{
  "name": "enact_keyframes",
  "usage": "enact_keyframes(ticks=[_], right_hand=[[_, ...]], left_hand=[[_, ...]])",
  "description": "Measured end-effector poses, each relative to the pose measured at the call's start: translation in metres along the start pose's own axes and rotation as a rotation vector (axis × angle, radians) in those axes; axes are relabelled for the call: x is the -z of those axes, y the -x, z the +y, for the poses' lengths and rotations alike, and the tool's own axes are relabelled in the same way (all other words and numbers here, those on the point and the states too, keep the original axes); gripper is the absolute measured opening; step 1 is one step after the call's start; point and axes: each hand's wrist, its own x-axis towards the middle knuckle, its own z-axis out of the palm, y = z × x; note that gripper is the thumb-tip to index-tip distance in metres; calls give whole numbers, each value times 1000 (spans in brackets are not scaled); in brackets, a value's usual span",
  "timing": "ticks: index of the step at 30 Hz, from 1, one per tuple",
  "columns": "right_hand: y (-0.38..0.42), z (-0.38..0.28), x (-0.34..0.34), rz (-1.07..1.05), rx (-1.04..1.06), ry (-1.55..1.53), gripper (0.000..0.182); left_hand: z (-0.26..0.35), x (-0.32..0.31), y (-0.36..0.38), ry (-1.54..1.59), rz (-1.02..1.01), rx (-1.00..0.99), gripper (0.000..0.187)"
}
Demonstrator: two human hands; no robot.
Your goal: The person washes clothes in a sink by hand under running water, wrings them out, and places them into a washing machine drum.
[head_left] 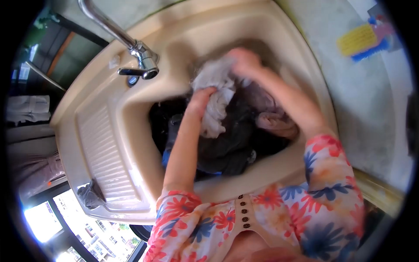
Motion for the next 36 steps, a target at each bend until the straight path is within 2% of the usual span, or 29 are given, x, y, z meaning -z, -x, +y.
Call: enact_keyframes(ticks=[1, 2, 4, 5, 7, 9, 12, 13, 14, 15, 17, 18, 19, 20, 22, 24, 26, 27, 28, 29, 30, 33, 36], right_hand=[[-15, 20, 26, -46, -167, 30, 32], [-30, 37, 41, -124, -339, 213, 45], [-32, 22, 70, -121, -231, 648, 65], [-35, 5, 76, -302, -94, 727, 81], [-17, -34, 58, -369, 310, 727, 87], [2, -45, 16, -384, 624, 677, 93], [3, -46, -24, -479, 586, 664, 92], [-6, -35, -31, -474, 579, 584, 71], [-13, -29, -36, -507, 434, 554, 57], [-18, -23, -37, -538, 285, 528, 45], [-21, 24, -78, -640, -17, 398, 52], [-10, 56, -97, -573, 9, 334, 49], [-7, 60, -98, -593, 2, 333, 47], [-5, 64, -100, -613, -4, 332, 45], [-9, 28, -46, -830, -97, 486, 43], [-20, -10, 23, -734, -47, 240, 46], [-30, -16, 64, -443, 421, -27, 53], [-32, -40, 93, -519, 251, -242, 53], [-29, -59, 115, -495, 200, -354, 50], [-27, -77, 136, -467, 152, -467, 47], [-26, -86, 150, -346, 229, -473, 41], [-33, -115, 198, -333, 211, -524, 54], [-44, -73, 184, -274, 189, -721, 48]], left_hand=[[15, -9, 26, 62, 13, -29, 45], [13, -4, 29, -15, -16, -90, 46], [14, 10, 31, -172, -77, -217, 48], [8, 17, 21, -241, -50, -272, 53], [9, 14, 16, -310, -61, -247, 54], [9, 12, 12, -361, -78, -190, 54], [21, 9, 13, -380, -80, -118, 53], [25, 5, 16, -365, -63, -126, 52], [27, 4, 15, -346, -49, -137, 52], [19, 13, 0, -391, -34, -143, 59], [6, 22, -12, -836, 132, -289, 68], [5, 25, -14, -1058, 226, -364, 73], [1, 27, -14, -1120, 227, -287, 81], [6, 28, -6, -1165, 208, -263, 80], [15, 22, 10, -1234, 158, -218, 79], [13, 27, 6, -1210, 175, -339, 74], [20, 18, 13, -1186, 236, -525, 73], [34, 0, 25, -1086, 230, -719, 70], [52, -23, 40, -979, 219, -908, 68], [66, -42, 52, -888, 184, -890, 68], [80, -58, 60, -796, 151, -873, 67], [111, -70, 72, -488, 32, -820, 58], [126, -60, 78, -396, 35, -840, 57]])
